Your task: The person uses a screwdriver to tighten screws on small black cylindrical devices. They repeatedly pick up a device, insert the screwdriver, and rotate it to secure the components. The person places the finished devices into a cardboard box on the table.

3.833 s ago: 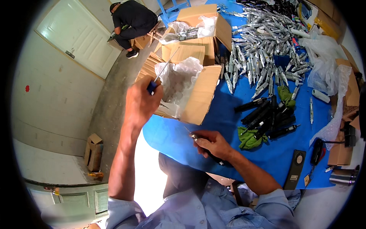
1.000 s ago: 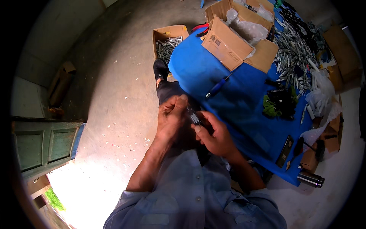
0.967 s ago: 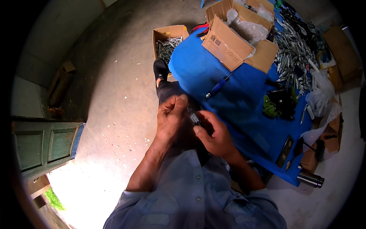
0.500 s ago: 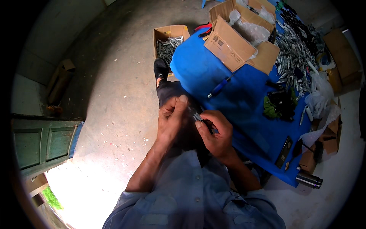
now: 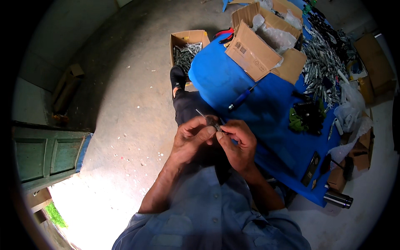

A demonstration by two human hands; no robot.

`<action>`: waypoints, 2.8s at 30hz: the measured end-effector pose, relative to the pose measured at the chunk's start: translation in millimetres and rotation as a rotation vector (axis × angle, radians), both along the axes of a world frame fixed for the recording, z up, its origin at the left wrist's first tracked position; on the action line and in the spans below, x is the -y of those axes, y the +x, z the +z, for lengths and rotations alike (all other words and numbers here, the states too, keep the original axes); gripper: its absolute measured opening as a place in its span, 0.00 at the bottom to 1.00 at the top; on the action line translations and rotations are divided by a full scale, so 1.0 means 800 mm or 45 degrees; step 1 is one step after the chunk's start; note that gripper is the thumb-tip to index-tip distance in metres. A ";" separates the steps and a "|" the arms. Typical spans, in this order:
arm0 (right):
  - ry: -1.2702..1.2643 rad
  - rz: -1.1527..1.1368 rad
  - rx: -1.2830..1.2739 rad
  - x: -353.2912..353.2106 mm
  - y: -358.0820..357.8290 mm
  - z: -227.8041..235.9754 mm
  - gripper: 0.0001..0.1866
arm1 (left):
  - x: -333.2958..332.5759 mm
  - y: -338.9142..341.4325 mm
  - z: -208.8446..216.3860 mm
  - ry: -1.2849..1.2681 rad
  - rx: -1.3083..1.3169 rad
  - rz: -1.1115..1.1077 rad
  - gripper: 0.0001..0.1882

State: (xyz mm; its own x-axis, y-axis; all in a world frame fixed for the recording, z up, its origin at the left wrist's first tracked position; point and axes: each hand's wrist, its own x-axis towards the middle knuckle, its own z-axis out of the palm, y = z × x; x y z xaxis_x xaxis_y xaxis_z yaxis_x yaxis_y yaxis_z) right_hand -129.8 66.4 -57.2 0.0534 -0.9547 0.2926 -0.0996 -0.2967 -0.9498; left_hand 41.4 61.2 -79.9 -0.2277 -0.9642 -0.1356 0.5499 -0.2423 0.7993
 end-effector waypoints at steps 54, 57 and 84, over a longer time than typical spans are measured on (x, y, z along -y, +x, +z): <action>-0.131 -1.368 0.300 -0.126 -0.345 0.083 0.08 | 0.008 -0.075 -0.020 0.144 0.007 -0.311 0.12; -0.072 -1.369 0.276 -0.109 -0.339 0.082 0.08 | 0.013 -0.080 -0.015 0.134 0.009 -0.312 0.11; 0.776 -0.124 0.739 -0.055 -0.151 0.018 0.13 | 0.060 -0.142 0.054 0.138 0.208 -0.337 0.19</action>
